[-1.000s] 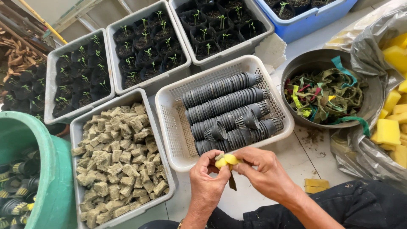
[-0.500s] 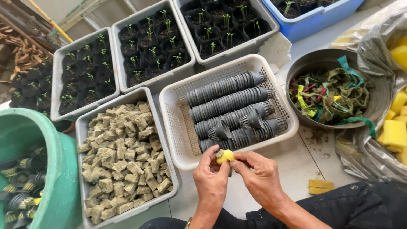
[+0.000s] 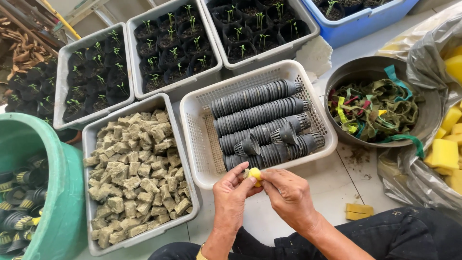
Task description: The person sits on the floor and assembles planting units by hand. They pick up a small plant cutting, wrap it with a yellow sponge piece, and place the assembly into a black plastic pot. The person repeats this process, handling cuttings, sponges, and pots.
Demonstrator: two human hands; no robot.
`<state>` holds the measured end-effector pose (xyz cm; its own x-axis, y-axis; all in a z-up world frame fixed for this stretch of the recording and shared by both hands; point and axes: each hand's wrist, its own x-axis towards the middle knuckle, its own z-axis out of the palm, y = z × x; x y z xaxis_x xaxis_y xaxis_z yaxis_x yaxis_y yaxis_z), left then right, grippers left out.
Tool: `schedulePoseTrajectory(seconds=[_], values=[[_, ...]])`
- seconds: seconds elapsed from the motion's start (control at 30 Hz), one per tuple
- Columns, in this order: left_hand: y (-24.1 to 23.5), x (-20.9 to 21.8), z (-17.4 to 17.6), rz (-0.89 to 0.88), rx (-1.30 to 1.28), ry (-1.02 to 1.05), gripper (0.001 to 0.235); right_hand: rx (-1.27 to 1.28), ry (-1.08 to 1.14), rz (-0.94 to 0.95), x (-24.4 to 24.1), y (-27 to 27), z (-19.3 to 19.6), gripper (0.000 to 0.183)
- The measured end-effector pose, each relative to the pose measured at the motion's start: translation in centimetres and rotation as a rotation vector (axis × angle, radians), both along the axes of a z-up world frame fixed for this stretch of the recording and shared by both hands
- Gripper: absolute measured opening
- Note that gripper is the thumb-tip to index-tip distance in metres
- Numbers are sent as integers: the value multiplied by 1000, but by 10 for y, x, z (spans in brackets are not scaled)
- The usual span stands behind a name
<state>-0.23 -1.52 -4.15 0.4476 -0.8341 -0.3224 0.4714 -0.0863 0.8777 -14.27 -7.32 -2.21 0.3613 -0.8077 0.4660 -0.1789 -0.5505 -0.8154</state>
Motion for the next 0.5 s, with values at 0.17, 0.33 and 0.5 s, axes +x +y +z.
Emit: schedulePoseTrajectory(seconds=[0.17, 0.33, 0.5], values=[[0, 1, -2, 38, 69, -9, 50, -113, 91, 45, 4, 5, 10, 24], [1, 5, 10, 2, 15, -11, 59, -221, 135, 0, 2, 0, 0, 29], [2, 18, 23, -190, -4, -75, 69, 123, 21, 13, -9, -8, 7, 22]])
